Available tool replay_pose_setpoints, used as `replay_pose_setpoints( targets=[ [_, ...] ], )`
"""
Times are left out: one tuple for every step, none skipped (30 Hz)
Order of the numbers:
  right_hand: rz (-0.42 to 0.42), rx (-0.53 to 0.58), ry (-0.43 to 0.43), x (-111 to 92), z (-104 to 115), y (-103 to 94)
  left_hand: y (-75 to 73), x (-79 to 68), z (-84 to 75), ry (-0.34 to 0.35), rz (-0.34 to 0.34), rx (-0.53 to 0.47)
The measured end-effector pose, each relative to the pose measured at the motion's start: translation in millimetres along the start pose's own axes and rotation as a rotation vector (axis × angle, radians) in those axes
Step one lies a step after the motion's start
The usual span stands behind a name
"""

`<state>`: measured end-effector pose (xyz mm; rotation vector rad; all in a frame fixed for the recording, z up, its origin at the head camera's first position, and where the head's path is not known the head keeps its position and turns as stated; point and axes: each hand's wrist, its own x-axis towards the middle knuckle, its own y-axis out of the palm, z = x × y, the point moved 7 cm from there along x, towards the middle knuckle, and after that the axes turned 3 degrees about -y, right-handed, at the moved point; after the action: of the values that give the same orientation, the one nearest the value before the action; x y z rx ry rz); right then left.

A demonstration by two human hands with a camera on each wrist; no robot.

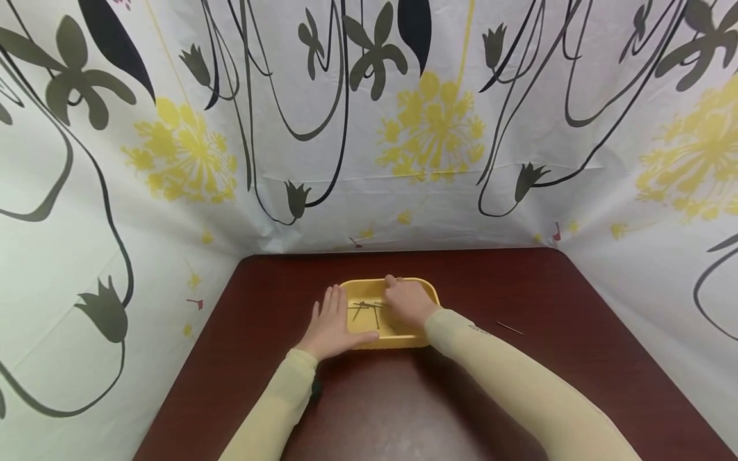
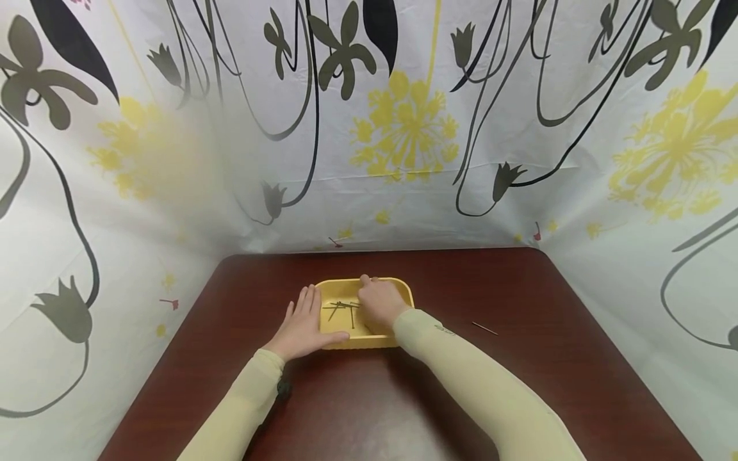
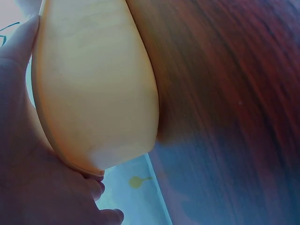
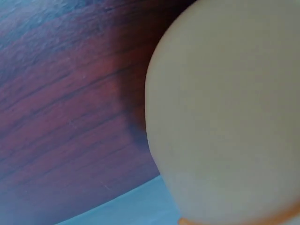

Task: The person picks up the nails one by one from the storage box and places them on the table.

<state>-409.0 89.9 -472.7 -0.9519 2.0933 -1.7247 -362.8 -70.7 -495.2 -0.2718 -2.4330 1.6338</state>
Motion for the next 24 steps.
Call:
replay_pose_setpoints(
  targets=[
    [-0.008, 0.012, -0.003, 0, -1, -2.6, -0.3, 0.4, 0.6, -0.002, -0.001, 0.004],
    [-0.018, 0.020, -0.007, -1, -1, -5.5, -0.5, 0.7, 1.0, -0.004, -0.002, 0.007],
    [-0.029, 0.030, -0.014, -2, -2, -8.2, -0.6, 0.8, 1.2, -0.004, -0.004, 0.007],
    [-0.041, 0.032, -0.022, -3, -2, -11.3, -0.2, 1.1, 1.6, -0.008, 0.000, 0.011],
    [-0.052, 0.032, -0.030, -4, -3, -14.0, 0.0, 1.3, 1.7, -0.004, 0.000, 0.005],
    [-0.066, 0.023, -0.043, -5, -3, -16.5, 0.2, 1.3, 1.7, -0.003, 0.000, 0.004],
    [-0.077, 0.012, -0.054, -6, -3, -18.7, 0.6, 1.1, 1.9, -0.005, 0.005, 0.004],
    [-0.090, 0.004, -0.064, -7, -4, -20.9, 0.4, 0.7, 1.6, -0.002, 0.004, -0.003],
    [-0.100, 0.003, -0.074, -8, -4, -23.1, 0.2, 0.4, 1.5, 0.001, 0.003, -0.006],
    [-0.110, -0.004, -0.083, -10, -5, -25.0, 0.6, 0.2, 1.8, 0.000, 0.004, -0.005],
    [-0.120, -0.004, -0.089, -11, -6, -26.5, 0.7, -0.2, 1.9, 0.001, 0.004, -0.006],
    [-0.129, -0.001, -0.095, -12, -6, -28.0, 0.7, -0.5, 2.0, -0.001, 0.003, 0.000],
    [-0.137, 0.003, -0.099, -13, -7, -29.8, 0.5, -0.6, 2.0, 0.003, -0.004, -0.001],
    [-0.143, 0.011, -0.102, -14, -8, -31.2, 0.2, -0.4, 2.2, 0.006, -0.009, 0.002],
    [-0.148, 0.018, -0.104, -15, -9, -32.6, 0.2, -0.1, 2.4, 0.007, -0.013, 0.008],
    [-0.154, 0.021, -0.106, -16, -10, -33.7, 0.3, 0.3, 2.8, 0.007, -0.013, 0.013],
    [-0.159, 0.032, -0.110, -17, -11, -35.1, 0.0, 0.7, 2.9, 0.008, -0.018, 0.015],
    [-0.160, 0.042, -0.114, -18, -12, -36.4, -0.1, 1.1, 3.1, 0.009, -0.022, 0.017],
    [-0.160, 0.051, -0.117, -20, -13, -37.6, -0.2, 1.5, 3.1, 0.010, -0.025, 0.017],
    [-0.156, 0.058, -0.119, -21, -14, -38.1, -0.2, 1.9, 3.3, 0.008, -0.025, 0.019],
    [-0.152, 0.061, -0.120, -23, -15, -38.6, -0.2, 2.0, 3.1, 0.009, -0.025, 0.015],
    [-0.147, 0.065, -0.122, -24, -16, -38.8, -0.1, 2.1, 3.0, 0.008, -0.023, 0.012],
    [-0.141, 0.069, -0.121, -26, -17, -39.2, 0.1, 2.3, 2.9, 0.007, -0.021, 0.010],
    [-0.135, 0.069, -0.119, -27, -18, -39.5, 0.2, 2.1, 2.7, 0.007, -0.020, 0.007]
  ],
)
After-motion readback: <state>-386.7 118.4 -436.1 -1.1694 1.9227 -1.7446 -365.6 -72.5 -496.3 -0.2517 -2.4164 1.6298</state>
